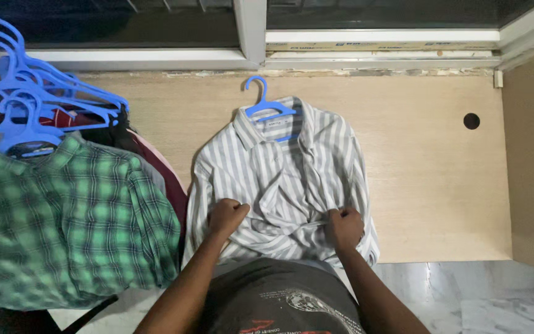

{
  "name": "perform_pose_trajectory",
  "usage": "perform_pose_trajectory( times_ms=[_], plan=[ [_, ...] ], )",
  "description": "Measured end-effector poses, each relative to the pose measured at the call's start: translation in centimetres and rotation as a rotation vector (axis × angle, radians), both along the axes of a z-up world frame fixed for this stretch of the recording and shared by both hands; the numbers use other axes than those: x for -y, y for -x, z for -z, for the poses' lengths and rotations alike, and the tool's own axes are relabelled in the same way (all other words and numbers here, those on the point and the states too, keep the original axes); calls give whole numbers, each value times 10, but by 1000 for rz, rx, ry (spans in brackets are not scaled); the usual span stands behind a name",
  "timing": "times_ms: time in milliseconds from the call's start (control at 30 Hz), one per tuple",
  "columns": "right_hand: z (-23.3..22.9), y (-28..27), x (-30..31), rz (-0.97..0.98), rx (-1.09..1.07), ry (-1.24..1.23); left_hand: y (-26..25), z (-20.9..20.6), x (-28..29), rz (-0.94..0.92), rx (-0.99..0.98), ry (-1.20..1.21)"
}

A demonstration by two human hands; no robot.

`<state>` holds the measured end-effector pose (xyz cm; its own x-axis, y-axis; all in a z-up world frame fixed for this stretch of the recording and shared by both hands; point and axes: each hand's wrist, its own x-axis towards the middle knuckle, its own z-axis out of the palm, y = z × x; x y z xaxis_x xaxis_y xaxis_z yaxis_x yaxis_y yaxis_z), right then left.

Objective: The person buttons a striped shirt on a hanger, then places it in a wardrobe alongside other garments. The person also briefly adjusts a blue hoodie already hanging in the wardrobe.

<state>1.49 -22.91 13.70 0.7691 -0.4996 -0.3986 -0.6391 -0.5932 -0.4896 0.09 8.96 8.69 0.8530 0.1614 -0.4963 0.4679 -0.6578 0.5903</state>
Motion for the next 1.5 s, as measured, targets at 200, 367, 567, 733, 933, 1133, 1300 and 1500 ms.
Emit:
perform_pose_trajectory(
  times_ms=[200,367,567,733,933,1133,1300,1500],
  plan=[
    [-24,-12,-25,-210,353,91,-35,-55,17,-99,141,69],
    [-34,-56,-53,-461,466,-19,-90,-65,52,-21,547,134],
    [-14,-111,-80,-729,659,56,-155,-50,74,109,719,111],
    [4,-133,-83,-720,407,-23,-184,-37,78,260,668,-26],
    [2,-142,-47,-457,673,-28,-192,-37,88,340,357,-217],
    [-2,-149,-19,-367,606,-9,-197,-33,88,513,317,-489],
    [-6,-156,-21,-351,597,-21,-188,-48,78,370,407,-243],
    [-18,-159,-25,-323,660,94,-165,-78,63,296,375,-302]
  ],
)
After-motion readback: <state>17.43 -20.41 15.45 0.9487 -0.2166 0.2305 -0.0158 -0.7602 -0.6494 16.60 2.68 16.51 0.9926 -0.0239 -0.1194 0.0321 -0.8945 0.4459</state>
